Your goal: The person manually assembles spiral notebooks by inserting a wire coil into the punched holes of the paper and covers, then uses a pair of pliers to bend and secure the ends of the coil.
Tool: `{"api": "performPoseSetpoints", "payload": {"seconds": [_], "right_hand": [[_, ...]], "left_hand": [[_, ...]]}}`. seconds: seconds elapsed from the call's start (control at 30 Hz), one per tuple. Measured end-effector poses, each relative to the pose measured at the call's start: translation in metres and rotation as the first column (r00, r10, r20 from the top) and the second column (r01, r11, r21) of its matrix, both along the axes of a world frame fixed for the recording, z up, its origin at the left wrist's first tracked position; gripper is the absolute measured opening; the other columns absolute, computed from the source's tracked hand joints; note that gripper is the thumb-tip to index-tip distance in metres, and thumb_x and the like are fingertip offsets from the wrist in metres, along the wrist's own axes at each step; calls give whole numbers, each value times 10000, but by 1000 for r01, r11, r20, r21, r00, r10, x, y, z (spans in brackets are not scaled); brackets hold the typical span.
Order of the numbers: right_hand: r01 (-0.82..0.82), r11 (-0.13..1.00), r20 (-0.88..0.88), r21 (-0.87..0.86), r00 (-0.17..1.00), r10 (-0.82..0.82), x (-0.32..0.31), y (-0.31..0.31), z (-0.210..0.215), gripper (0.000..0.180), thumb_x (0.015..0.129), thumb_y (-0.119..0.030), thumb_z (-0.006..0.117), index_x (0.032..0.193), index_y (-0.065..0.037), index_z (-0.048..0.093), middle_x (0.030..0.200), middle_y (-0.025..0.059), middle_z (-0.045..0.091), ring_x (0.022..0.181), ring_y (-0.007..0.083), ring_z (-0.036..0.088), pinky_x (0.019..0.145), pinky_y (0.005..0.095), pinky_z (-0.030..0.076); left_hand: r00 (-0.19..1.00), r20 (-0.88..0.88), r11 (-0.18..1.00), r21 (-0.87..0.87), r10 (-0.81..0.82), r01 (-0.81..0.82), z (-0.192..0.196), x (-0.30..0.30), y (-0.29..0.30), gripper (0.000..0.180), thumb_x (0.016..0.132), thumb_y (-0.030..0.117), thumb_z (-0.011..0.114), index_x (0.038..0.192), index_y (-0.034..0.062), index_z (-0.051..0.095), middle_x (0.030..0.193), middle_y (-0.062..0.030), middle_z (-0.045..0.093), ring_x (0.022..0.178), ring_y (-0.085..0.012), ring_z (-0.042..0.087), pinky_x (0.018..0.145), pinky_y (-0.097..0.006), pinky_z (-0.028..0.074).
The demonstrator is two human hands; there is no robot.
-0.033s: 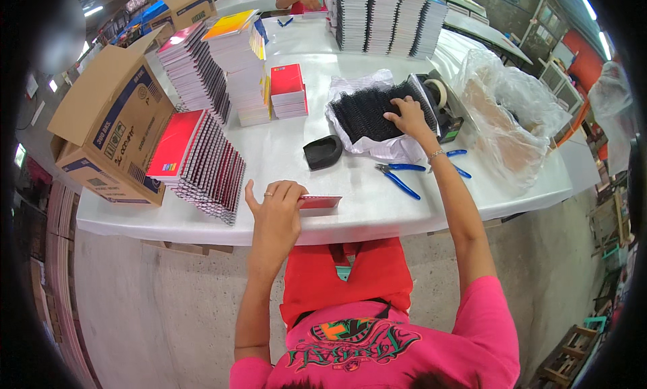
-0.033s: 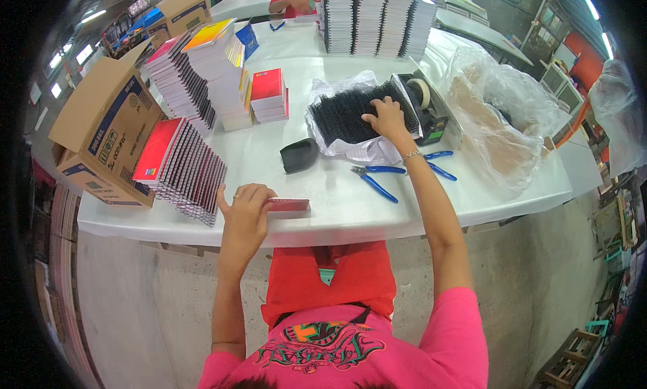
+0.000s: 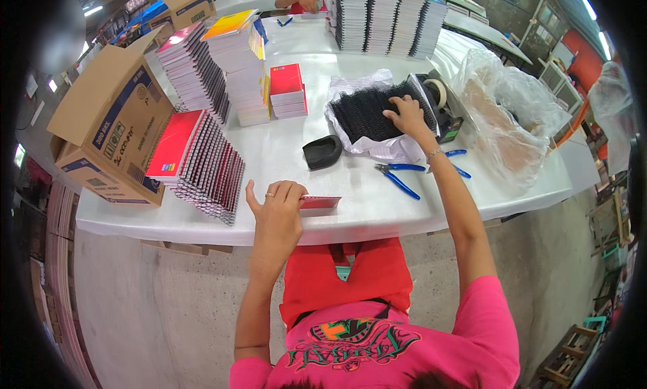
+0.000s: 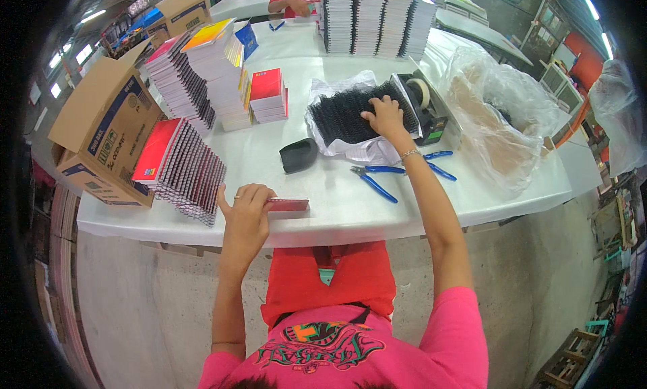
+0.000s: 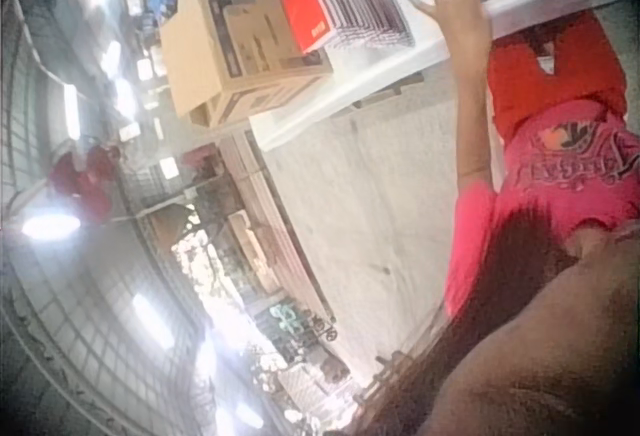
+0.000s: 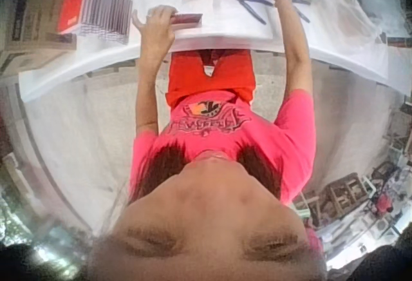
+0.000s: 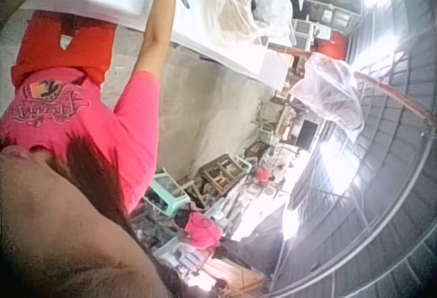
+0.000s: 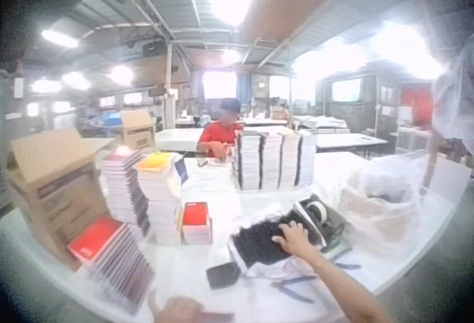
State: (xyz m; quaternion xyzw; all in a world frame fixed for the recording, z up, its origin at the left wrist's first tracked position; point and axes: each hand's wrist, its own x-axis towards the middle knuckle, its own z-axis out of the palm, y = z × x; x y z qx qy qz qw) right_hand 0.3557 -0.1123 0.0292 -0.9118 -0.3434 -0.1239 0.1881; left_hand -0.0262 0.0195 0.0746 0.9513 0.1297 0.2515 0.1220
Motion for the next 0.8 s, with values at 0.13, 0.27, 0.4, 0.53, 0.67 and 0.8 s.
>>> {"api": "performPoseSetpoints", "payload": {"seconds": [0.13,0.27,0.4,0.53,0.67,0.8], "right_hand": [[-75,985,-36,153,996,81,-10,24,2,525,857,-516,655,1186,-107,659,1217,188,543,1129,410,502,936,571,416],[-217,969,44,118,976,214,-11,33,-3,467,834,-425,716,1132,-69,670,1197,189,545,1127,388,500,931,502,441],[-294,935,27,200,955,294,-18,52,1,198,848,-174,672,973,-20,665,1023,207,619,1005,401,588,870,481,482],[-264,944,61,197,964,257,0,54,4,137,865,-110,610,929,4,654,979,233,634,939,412,612,850,482,493],[-251,930,162,268,963,214,4,44,18,156,885,-68,569,971,-11,686,992,217,639,910,421,634,825,488,509],[-266,930,176,254,958,226,-41,29,58,199,874,-27,570,1005,-59,716,979,189,644,888,395,633,795,472,502]], "left_hand": [[999,-26,998,41,38,-37,-3,2,-7,142,884,26,530,999,102,562,987,-40,573,1080,-221,553,1116,-598,141],[996,-53,991,117,77,-71,-6,7,-13,308,778,-33,573,1047,116,564,1015,-36,554,1129,-213,527,1136,-620,136],[993,-71,995,60,89,-85,-16,5,-9,337,760,-32,590,1063,112,555,1041,-50,526,1153,-227,500,1134,-628,143],[999,-22,999,36,39,-38,-30,15,-15,332,793,73,651,1109,106,553,1056,-68,508,1170,-254,469,1116,-665,128],[990,108,994,-66,96,-89,-29,24,-26,444,779,426,752,1047,119,575,1072,-58,487,1155,-276,446,1087,-687,130],[951,202,971,-110,233,-214,-43,37,-33,577,669,565,802,960,117,582,1049,-69,465,1127,-292,443,1067,-708,151]]}}
